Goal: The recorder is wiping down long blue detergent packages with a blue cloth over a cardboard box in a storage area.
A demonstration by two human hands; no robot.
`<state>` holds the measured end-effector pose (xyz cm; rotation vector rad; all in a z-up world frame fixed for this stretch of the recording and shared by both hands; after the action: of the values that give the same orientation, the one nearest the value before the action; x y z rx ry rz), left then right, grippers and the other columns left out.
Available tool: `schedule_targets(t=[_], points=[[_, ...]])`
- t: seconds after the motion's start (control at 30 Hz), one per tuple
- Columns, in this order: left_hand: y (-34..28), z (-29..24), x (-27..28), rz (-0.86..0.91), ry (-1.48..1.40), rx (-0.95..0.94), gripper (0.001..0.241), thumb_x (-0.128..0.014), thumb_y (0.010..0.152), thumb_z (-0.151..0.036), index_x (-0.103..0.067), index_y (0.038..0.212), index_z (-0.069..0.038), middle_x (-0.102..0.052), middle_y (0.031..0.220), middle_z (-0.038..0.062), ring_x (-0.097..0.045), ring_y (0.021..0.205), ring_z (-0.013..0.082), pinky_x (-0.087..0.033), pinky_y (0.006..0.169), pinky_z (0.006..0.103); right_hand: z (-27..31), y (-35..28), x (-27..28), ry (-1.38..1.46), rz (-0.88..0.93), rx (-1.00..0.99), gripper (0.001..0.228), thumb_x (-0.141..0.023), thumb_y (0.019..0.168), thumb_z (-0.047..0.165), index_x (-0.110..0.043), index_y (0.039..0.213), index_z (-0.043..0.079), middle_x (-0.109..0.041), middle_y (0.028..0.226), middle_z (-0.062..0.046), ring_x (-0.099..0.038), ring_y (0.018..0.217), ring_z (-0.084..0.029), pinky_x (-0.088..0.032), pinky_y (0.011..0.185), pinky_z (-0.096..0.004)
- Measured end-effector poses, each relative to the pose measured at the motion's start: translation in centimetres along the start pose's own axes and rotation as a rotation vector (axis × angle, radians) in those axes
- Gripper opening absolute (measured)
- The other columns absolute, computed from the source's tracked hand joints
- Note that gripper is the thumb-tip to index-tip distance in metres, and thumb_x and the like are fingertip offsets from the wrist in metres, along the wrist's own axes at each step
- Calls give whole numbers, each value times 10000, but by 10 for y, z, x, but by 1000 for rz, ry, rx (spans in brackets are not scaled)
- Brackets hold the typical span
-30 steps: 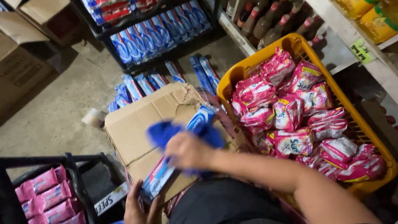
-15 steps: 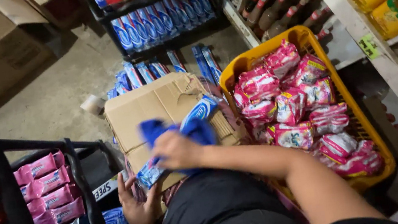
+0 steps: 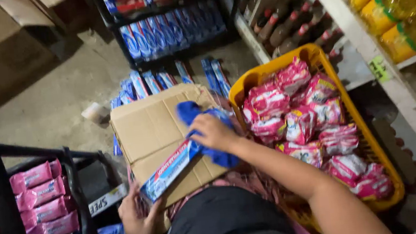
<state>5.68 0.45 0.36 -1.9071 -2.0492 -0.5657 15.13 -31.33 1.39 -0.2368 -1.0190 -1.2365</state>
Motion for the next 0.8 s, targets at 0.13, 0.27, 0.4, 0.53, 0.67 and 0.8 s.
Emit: schedule_targets(t=[0.13, 0.27, 0.4, 0.53, 0.67, 0.8], points=[[2, 8, 4, 137, -55, -35, 670, -825, 751, -153, -575, 1367, -63, -670, 1207, 116, -608, 1108, 237, -471, 957, 378, -35, -6, 20, -99, -81, -155, 209, -752, 865, 247, -684, 973, 82, -645, 1007, -136, -610, 1006, -348, -484, 910, -459], [-4, 80, -10, 272, -386, 396, 662, -710, 892, -61, -485, 1512, -111, -615, 965, 72, -594, 841, 135, -509, 743, 284, 15, 7, 0, -115, -148, -179, 241, -764, 811, 250, -688, 949, 68, -657, 979, -147, -619, 954, -353, -481, 859, -472], [1, 83, -9, 248, -362, 319, 647, -723, 885, -58, -488, 1487, -85, -612, 951, 55, -591, 861, 123, -522, 765, 265, 100, 27, -50, 106, -75, 15, 225, -753, 833, 259, -709, 980, 95, -703, 1004, -116, -661, 978, -330, -505, 899, -460], [2, 73, -11, 206, -376, 364, 736, -695, 852, -64, -392, 1520, -119, -616, 950, 26, -611, 829, 115, -529, 735, 257, 151, 32, -78, 174, 103, 270, 401, -741, 889, 332, -635, 1167, 63, -651, 1220, -197, -633, 1148, -369, -508, 1029, -459], [-5, 65, -6, 146, -309, 326, 668, -697, 912, -81, -446, 1530, -82, -602, 925, 54, -574, 815, 121, -498, 722, 261, 126, 23, -70, -14, 86, 159, 410, -778, 854, 379, -641, 1082, 68, -626, 1265, -236, -603, 1159, -427, -478, 1035, -519], [-10, 62, -13, 138, -507, 482, 553, -679, 946, -104, -538, 1480, -67, -598, 906, 47, -564, 760, 127, -480, 649, 277, 53, 0, -26, -138, -73, 88, 363, -790, 831, 346, -666, 1070, 102, -637, 1213, -208, -590, 1201, -422, -443, 1075, -545]])
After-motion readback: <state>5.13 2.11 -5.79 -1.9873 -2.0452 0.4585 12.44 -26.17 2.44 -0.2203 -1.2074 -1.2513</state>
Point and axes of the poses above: each hand's wrist, its own y-axis towards the middle knuckle, its own x-axis out of the back of the hand, z = x × y, the point moved 5 cm from there along y, towards the middle knuckle
